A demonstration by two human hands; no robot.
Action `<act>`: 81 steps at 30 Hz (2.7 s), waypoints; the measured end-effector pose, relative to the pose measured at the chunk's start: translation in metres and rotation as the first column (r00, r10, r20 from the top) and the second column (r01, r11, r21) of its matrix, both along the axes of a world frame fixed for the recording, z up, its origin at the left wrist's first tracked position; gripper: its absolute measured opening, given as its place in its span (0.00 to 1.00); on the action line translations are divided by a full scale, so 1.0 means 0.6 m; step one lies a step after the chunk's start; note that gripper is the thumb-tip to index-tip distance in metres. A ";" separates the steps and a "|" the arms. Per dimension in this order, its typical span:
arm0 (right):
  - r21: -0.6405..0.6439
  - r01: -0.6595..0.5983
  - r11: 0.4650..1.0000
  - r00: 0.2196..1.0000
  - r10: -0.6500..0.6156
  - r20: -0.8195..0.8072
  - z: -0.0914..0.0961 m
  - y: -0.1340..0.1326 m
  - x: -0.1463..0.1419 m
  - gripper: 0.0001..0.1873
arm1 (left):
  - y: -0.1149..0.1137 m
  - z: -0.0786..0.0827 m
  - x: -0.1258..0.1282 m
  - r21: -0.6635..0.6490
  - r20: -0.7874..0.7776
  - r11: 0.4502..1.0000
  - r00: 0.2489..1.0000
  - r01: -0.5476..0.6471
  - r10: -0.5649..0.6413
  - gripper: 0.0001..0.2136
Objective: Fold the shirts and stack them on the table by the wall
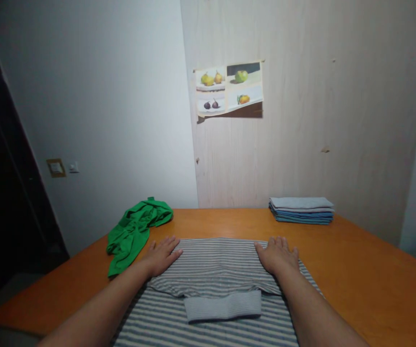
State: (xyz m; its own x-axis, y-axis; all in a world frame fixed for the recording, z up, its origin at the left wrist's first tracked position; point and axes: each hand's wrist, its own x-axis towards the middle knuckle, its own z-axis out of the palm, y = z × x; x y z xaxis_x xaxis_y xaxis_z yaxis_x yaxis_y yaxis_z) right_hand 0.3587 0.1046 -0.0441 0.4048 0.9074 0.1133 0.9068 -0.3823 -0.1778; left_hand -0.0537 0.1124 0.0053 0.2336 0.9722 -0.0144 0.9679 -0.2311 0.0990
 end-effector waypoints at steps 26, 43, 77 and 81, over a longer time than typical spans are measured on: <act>0.024 -0.085 0.996 0.996 0.085 0.022 0.047 -0.009 0.005 0.25 | 0.075 0.008 0.030 0.188 0.024 0.982 1.000 -0.010 0.006 0.19; 0.088 -0.113 0.990 0.976 0.093 0.198 0.062 0.051 0.020 0.19 | 0.126 -0.001 0.054 0.356 -0.087 0.933 0.993 -0.045 0.081 0.15; 0.105 -0.422 0.900 0.890 0.434 -0.143 0.061 -0.094 -0.008 0.33 | -0.028 -0.006 0.066 0.048 0.171 0.984 0.970 0.169 -0.175 0.32; 0.321 -0.316 0.893 0.881 0.402 -0.249 0.068 -0.172 -0.001 0.26 | -0.082 -0.014 0.031 0.133 0.329 0.980 0.925 0.151 -0.187 0.29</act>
